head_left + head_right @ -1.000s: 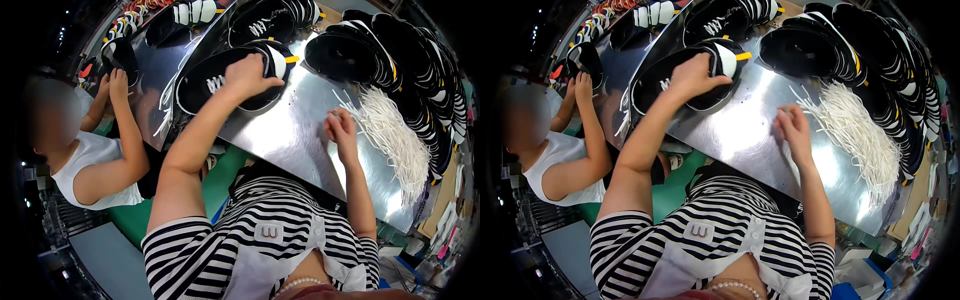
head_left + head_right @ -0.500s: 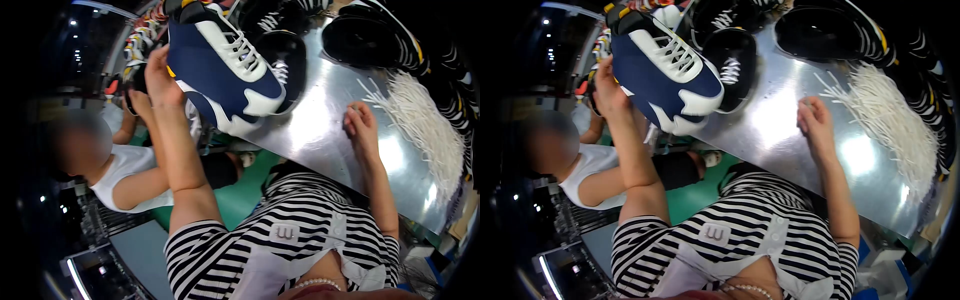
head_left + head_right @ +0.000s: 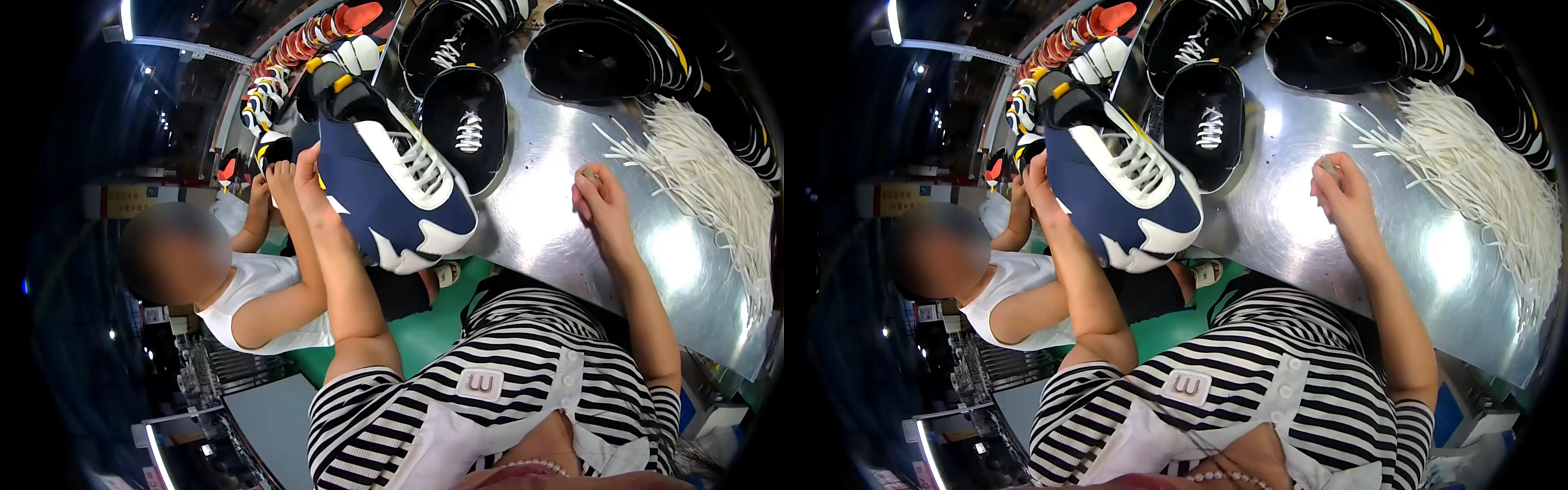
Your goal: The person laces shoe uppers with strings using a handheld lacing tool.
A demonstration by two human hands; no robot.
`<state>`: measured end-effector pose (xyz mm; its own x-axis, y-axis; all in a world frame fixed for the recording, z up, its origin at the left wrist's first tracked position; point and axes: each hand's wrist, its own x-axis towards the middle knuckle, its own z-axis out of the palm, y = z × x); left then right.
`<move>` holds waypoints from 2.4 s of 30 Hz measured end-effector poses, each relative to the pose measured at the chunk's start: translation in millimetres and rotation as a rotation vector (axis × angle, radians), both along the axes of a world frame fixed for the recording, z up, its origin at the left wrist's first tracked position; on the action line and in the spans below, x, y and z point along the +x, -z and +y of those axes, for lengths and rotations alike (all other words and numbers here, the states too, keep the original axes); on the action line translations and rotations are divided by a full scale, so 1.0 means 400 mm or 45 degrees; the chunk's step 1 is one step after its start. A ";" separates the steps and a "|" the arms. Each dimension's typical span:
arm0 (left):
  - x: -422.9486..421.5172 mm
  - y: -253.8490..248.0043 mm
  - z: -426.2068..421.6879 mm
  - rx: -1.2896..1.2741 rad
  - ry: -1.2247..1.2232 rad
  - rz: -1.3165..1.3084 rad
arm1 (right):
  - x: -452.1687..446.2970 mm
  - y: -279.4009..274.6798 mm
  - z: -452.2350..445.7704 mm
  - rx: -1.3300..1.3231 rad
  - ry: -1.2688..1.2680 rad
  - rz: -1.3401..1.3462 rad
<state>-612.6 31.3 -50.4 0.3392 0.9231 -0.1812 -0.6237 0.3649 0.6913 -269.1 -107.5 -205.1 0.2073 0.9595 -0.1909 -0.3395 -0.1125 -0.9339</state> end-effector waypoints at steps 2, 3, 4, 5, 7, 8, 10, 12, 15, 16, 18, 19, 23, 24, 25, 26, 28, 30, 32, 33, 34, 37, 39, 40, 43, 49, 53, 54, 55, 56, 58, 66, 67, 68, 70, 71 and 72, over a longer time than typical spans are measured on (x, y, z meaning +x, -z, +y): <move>0.042 -0.018 -0.035 0.105 -0.005 0.194 | -0.009 -0.002 0.037 -0.003 0.019 -0.072; 0.073 -0.019 -0.050 0.229 -0.073 0.417 | -0.021 0.003 0.066 -0.019 0.029 -0.145; 0.104 -0.020 -0.064 0.333 -0.150 0.640 | -0.032 0.012 0.099 -0.037 0.038 -0.220; 0.123 0.019 -0.037 0.369 -0.163 0.770 | -0.039 0.027 0.140 -0.052 0.001 -0.307; 0.178 0.092 0.017 0.366 -0.089 0.984 | -0.078 0.049 0.228 0.097 0.016 -0.533; 0.223 0.119 0.039 0.279 -0.014 1.025 | -0.101 0.043 0.262 0.153 0.056 -0.726; 0.297 0.183 0.103 0.145 0.100 1.143 | -0.140 0.048 0.314 0.168 0.009 -0.751; 0.325 0.292 0.179 0.147 0.096 1.122 | -0.184 0.040 0.341 0.185 0.042 -0.737; 0.365 0.278 0.181 0.207 -0.105 0.734 | -0.232 0.056 0.309 0.351 0.224 -0.749; 0.366 0.241 0.172 0.181 -0.077 0.715 | -0.234 0.054 0.292 0.430 0.249 -0.722; 0.357 0.204 0.174 0.074 0.010 0.614 | -0.238 0.066 0.273 0.550 0.202 -0.787; 0.369 0.158 0.141 0.123 0.040 0.460 | -0.236 0.057 0.262 0.646 0.214 -0.863; 0.356 0.063 0.024 0.325 -0.155 0.479 | -0.212 -0.054 0.229 1.059 0.295 -1.088; 0.340 0.068 0.010 0.341 -0.170 0.449 | -0.213 -0.075 0.220 1.136 0.319 -1.122; 0.318 0.073 0.001 0.359 -0.186 0.419 | -0.212 -0.096 0.209 1.213 0.344 -1.156; 0.297 0.064 -0.007 0.337 -0.140 0.374 | -0.209 -0.117 0.195 1.256 0.350 -1.198; 0.239 0.099 0.009 0.252 -0.023 0.059 | -0.221 -0.113 0.165 1.406 0.216 -1.280; 0.194 0.145 0.024 0.263 0.076 -0.231 | -0.232 -0.117 0.132 1.555 0.097 -1.288; 0.188 0.165 0.024 0.292 0.110 -0.395 | -0.238 -0.128 0.090 1.685 -0.013 -1.228; 0.188 0.171 0.022 0.281 0.112 -0.466 | -0.243 -0.129 0.077 1.715 0.020 -1.152; 0.187 0.178 0.017 0.278 0.144 -0.537 | -0.243 -0.133 0.058 1.663 0.030 -1.148; 0.171 0.198 0.009 0.292 0.038 -0.451 | -0.229 -0.144 0.023 1.556 0.070 -1.123; 0.166 0.194 -0.003 0.319 -0.031 -0.367 | -0.217 -0.152 0.009 1.472 0.073 -1.047; 0.163 0.194 -0.005 0.327 -0.038 -0.375 | -0.212 -0.154 0.003 1.416 0.055 -0.980; 0.154 0.184 -0.011 0.331 -0.089 -0.337 | -0.196 -0.159 -0.010 1.329 0.031 -0.876; 0.158 0.073 -0.030 0.480 -0.057 -0.146 | -0.122 -0.110 -0.036 0.990 -0.064 -0.808; 0.313 0.028 -0.044 0.675 -0.425 0.879 | -0.029 -0.082 -0.070 0.343 -0.029 -0.638; 0.354 0.072 -0.009 0.768 -0.407 0.938 | -0.009 -0.077 -0.070 0.276 0.017 -0.500; 0.373 0.153 0.075 0.902 -0.488 1.242 | 0.010 -0.072 -0.072 0.207 0.066 -0.363; 0.422 0.191 0.126 0.962 -0.549 1.487 | 0.027 -0.059 -0.078 0.172 0.098 -0.369; 0.504 0.279 0.241 0.949 -0.558 1.688 | 0.064 -0.021 -0.090 0.114 0.169 -0.389; 0.678 0.425 0.560 1.489 -0.637 1.781 | 0.145 0.059 -0.167 -0.137 0.378 -0.438; 0.700 0.439 0.595 1.552 -0.801 1.699 | 0.148 0.054 -0.149 -0.144 0.392 -0.416; 0.725 0.452 0.636 1.375 -0.829 1.751 | 0.144 0.052 -0.142 -0.163 0.401 -0.385; 0.772 0.426 0.692 1.140 -0.806 1.834 | 0.141 0.055 -0.142 -0.196 0.384 -0.537; 0.789 0.434 0.723 1.093 -0.761 1.857 | 0.139 0.037 -0.135 -0.163 0.358 -0.653; 0.793 0.450 0.741 1.125 -0.691 1.875 | 0.139 0.010 -0.119 -0.117 0.335 -0.775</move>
<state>-295.4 327.9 -230.3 0.0300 0.8456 0.5329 0.7065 -0.3951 0.5872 -213.7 -155.1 -209.0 0.5286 0.8477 -0.0447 0.2178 -0.1863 -0.9580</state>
